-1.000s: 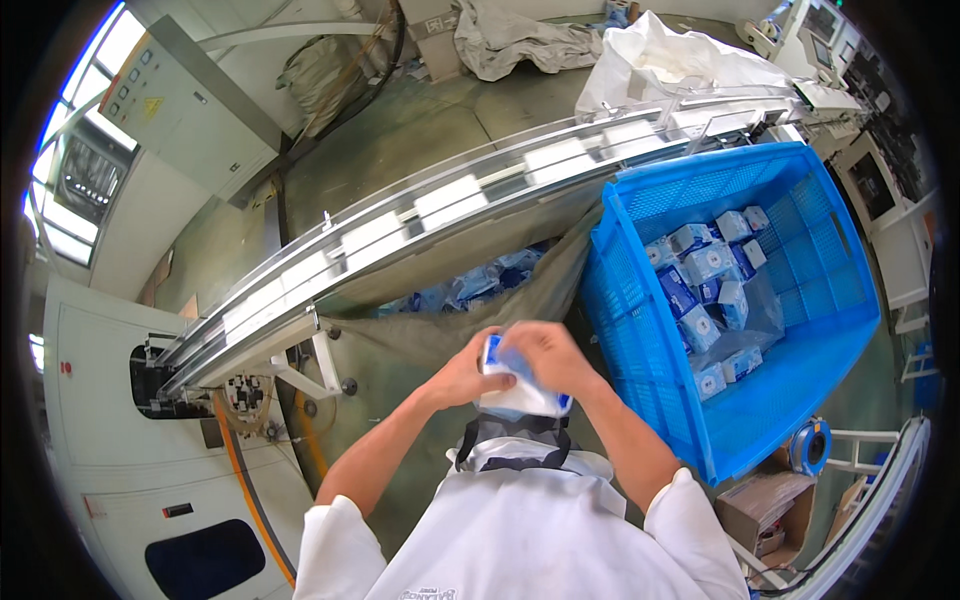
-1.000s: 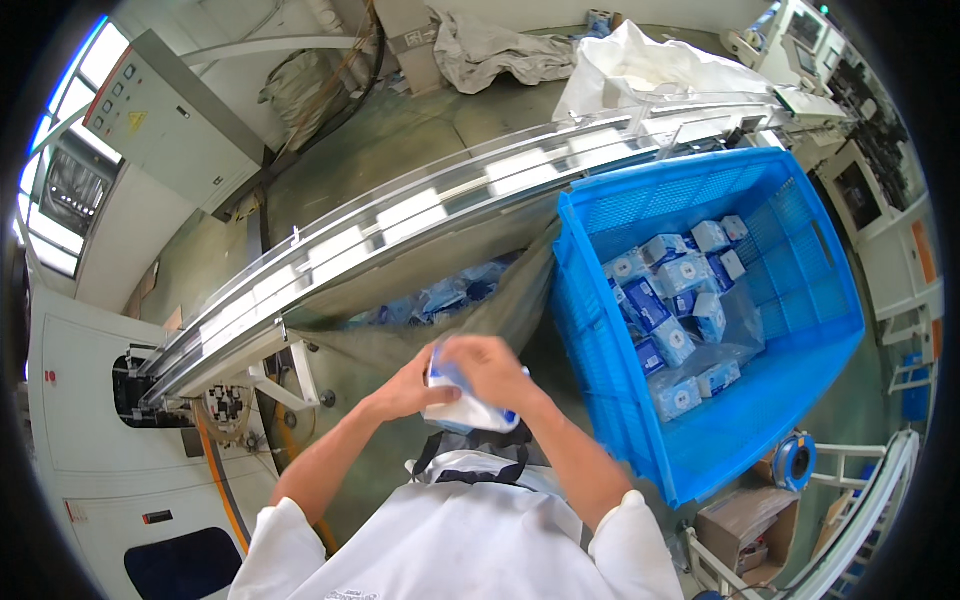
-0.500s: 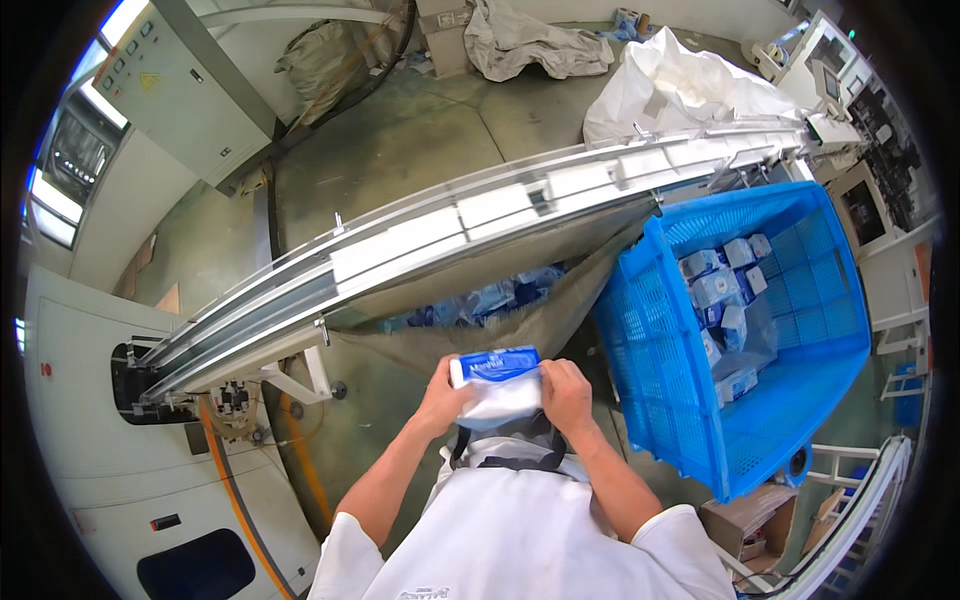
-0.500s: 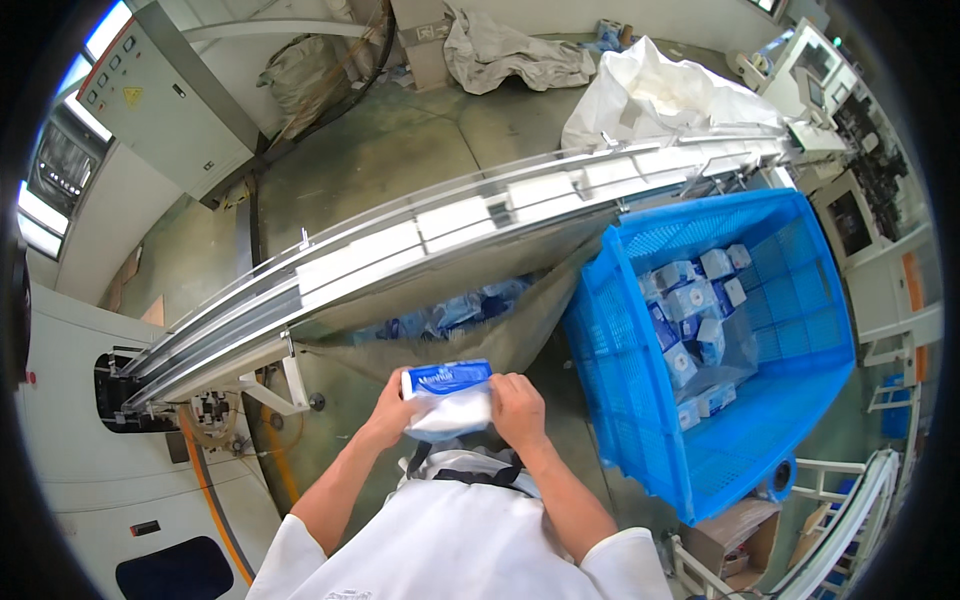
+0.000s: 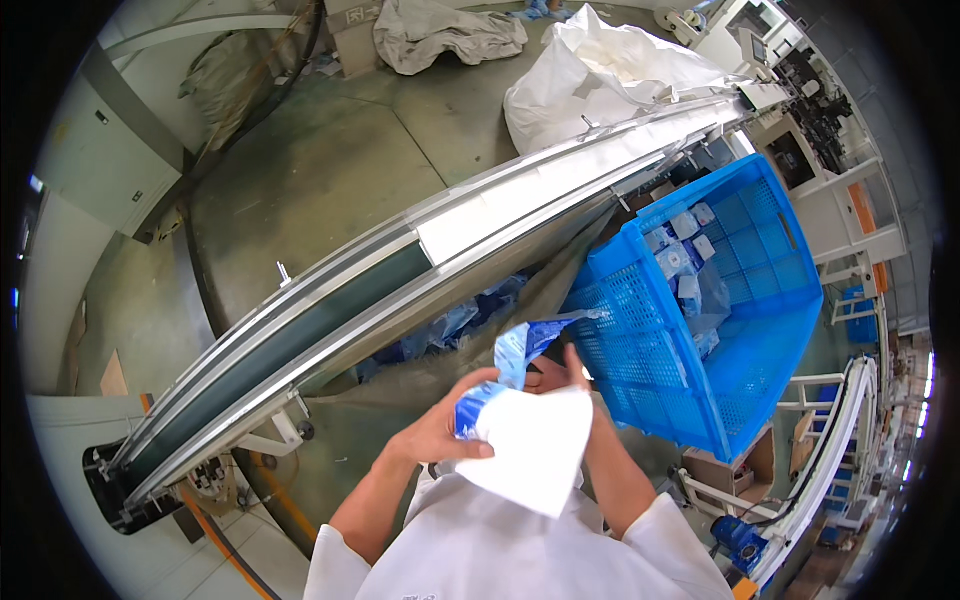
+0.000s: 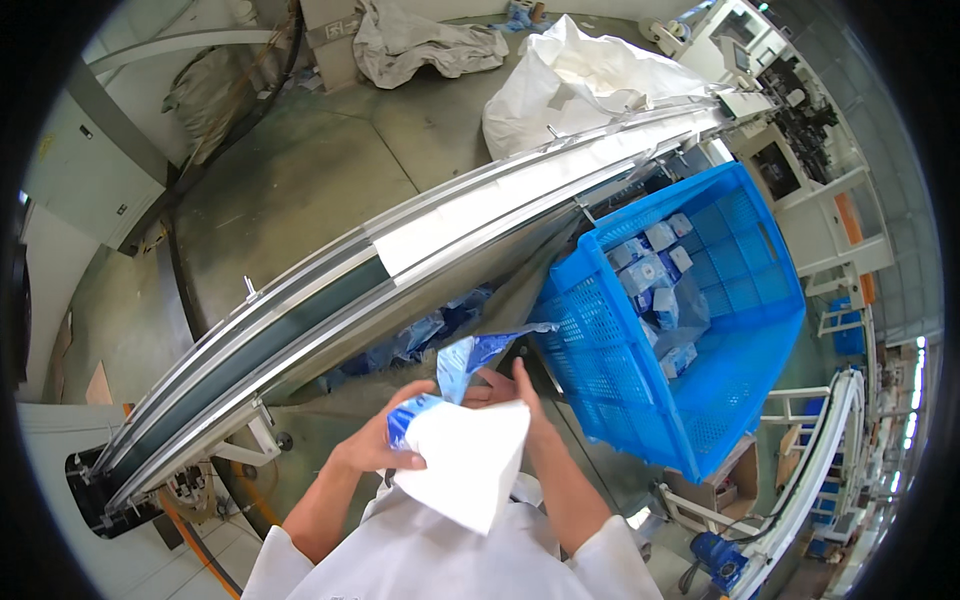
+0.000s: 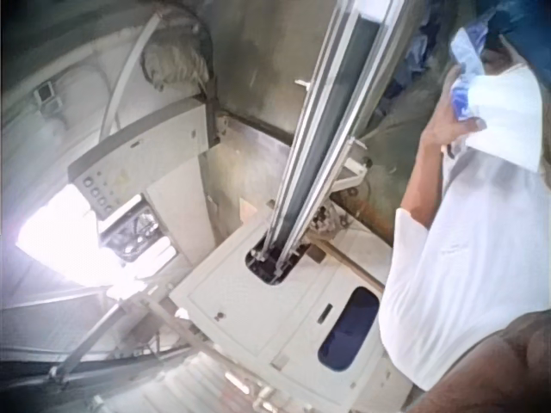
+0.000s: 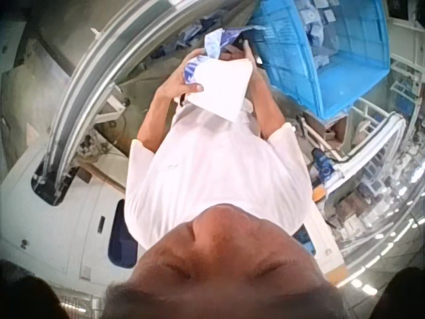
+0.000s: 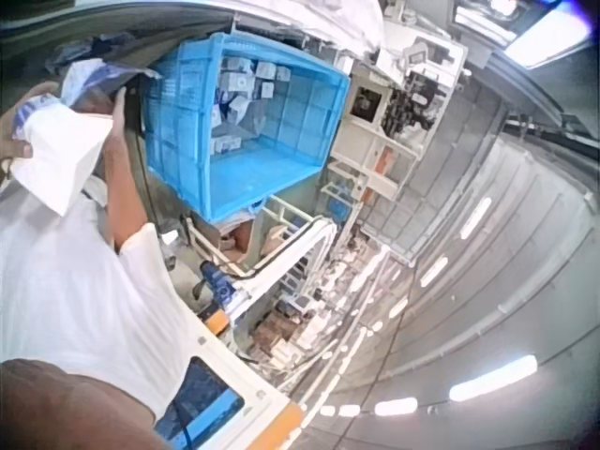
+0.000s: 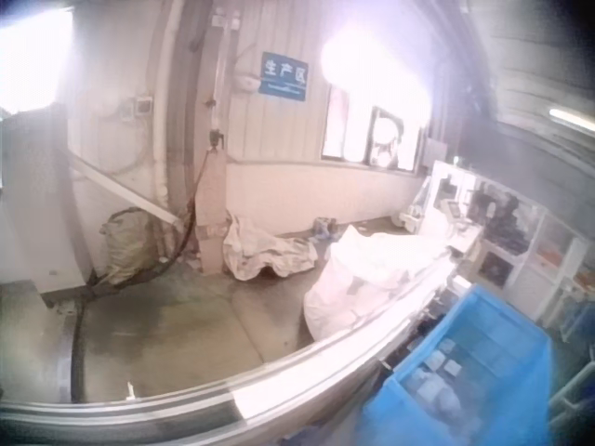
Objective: The person picks up individual packages of tissues from a plastic bin by hand and places them onto a moving conveyor belt.
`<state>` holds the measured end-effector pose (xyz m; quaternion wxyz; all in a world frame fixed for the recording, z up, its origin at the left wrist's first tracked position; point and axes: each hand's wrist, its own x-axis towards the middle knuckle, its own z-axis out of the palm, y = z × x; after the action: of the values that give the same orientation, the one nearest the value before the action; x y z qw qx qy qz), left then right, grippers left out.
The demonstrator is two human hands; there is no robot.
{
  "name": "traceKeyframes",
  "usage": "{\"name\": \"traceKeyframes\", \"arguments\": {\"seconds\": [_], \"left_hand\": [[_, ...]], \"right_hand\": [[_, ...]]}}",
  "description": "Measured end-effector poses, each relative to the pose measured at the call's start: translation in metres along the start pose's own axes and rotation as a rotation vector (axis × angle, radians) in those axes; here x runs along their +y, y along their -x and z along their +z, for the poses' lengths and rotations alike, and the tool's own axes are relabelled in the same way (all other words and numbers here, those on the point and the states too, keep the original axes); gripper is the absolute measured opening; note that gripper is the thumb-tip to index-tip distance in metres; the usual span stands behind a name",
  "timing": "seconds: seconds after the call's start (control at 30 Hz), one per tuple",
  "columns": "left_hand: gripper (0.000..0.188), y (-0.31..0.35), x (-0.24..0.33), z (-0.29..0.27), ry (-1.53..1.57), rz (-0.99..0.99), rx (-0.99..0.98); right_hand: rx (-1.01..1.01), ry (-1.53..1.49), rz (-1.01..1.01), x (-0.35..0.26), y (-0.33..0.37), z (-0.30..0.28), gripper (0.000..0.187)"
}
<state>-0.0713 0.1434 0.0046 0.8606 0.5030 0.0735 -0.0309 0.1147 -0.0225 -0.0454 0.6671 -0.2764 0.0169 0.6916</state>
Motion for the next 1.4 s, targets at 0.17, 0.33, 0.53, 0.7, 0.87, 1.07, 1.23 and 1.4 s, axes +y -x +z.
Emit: {"name": "traceKeyframes", "arguments": {"seconds": [0.17,0.33,0.53,0.7,0.87,1.07,1.23,1.4], "left_hand": [[0.096,-0.016,0.003,-0.03,-0.123,-0.047,0.126],[0.089,-0.024,-0.007,-0.041,-0.086,-0.063,0.241],[0.066,-0.038,-0.075,-0.087,-0.553,0.055,0.503],[0.069,-0.085,-0.169,-0.141,-1.413,0.004,0.437],[0.068,-0.115,-0.257,-0.217,-1.381,-0.27,0.665],[0.071,-0.121,-0.187,-0.209,-1.089,-0.714,0.566],[0.078,-0.072,-0.093,-0.117,-0.928,-0.413,0.361],[0.087,-0.066,0.004,-0.034,-0.213,-0.055,-0.257]], "right_hand": [[0.156,0.519,-0.372,-0.002,0.034,0.046,0.088],[0.31,0.723,-0.485,0.012,0.03,0.045,0.106],[0.595,0.65,-0.508,0.003,0.03,0.034,0.107],[0.548,0.556,-0.63,-0.012,0.055,0.047,0.109],[1.104,-0.088,-0.495,-0.027,0.071,0.073,0.103],[0.859,0.729,-0.401,-0.022,0.061,0.029,0.094],[0.652,0.957,-0.211,-0.038,0.071,0.053,0.101],[0.203,1.301,0.068,-0.068,0.033,0.079,0.092]]}}
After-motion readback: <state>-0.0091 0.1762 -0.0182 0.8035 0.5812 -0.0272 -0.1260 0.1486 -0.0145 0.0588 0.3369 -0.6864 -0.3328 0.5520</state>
